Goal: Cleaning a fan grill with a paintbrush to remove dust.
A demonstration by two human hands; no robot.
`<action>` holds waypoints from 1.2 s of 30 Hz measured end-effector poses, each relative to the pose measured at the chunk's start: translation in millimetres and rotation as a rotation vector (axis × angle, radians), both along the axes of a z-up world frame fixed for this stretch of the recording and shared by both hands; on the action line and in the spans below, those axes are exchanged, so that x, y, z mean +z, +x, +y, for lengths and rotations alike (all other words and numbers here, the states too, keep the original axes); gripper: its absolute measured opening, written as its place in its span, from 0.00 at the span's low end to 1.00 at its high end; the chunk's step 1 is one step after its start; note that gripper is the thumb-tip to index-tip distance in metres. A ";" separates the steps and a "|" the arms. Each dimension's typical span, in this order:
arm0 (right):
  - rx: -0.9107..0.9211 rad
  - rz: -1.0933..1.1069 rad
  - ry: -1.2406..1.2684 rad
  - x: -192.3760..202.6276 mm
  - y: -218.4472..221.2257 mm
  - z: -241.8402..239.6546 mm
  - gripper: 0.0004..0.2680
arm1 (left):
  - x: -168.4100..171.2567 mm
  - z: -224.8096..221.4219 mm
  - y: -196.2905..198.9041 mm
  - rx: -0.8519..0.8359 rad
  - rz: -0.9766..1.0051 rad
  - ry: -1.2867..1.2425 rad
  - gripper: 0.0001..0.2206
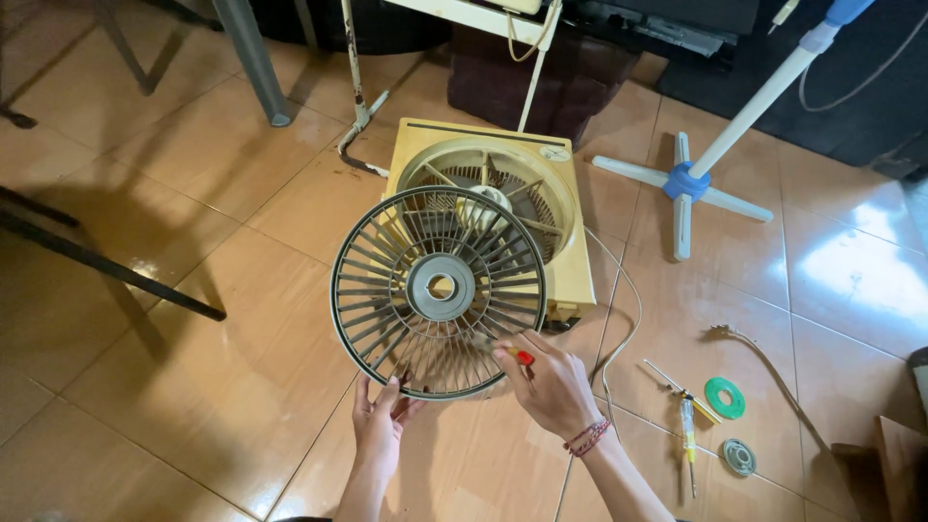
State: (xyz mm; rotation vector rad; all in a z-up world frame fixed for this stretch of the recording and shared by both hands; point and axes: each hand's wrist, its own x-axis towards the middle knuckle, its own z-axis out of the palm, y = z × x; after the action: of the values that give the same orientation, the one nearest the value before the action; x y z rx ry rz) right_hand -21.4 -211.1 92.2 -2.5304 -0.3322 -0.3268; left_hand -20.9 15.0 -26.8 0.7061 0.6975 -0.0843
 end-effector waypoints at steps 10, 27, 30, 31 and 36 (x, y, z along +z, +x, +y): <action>-0.085 0.132 -0.083 3.9 -0.7 2.4 0.13 | -10.5 2.2 -4.2 -0.044 -0.131 0.080 0.20; 0.118 -0.105 -0.090 2.6 -4.7 11.6 0.09 | 22.9 -2.0 -3.7 -0.010 -0.035 0.168 0.21; 0.047 0.006 -0.071 -2.2 -2.8 8.2 0.11 | 4.4 -0.3 -3.7 -0.020 -0.109 0.156 0.23; 0.051 0.006 -0.070 -0.2 -2.8 8.4 0.11 | 4.7 -0.5 -4.0 -0.016 -0.109 0.157 0.23; 0.081 -0.081 0.034 10.0 -4.9 10.6 0.10 | -5.2 2.4 -3.8 -0.025 -0.133 0.131 0.21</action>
State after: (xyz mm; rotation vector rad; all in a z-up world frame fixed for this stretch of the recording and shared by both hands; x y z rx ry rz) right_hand -26.3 -200.5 102.2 -2.4668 -0.4555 -0.4010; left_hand -24.7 17.4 -32.0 0.8383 0.5703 -0.0140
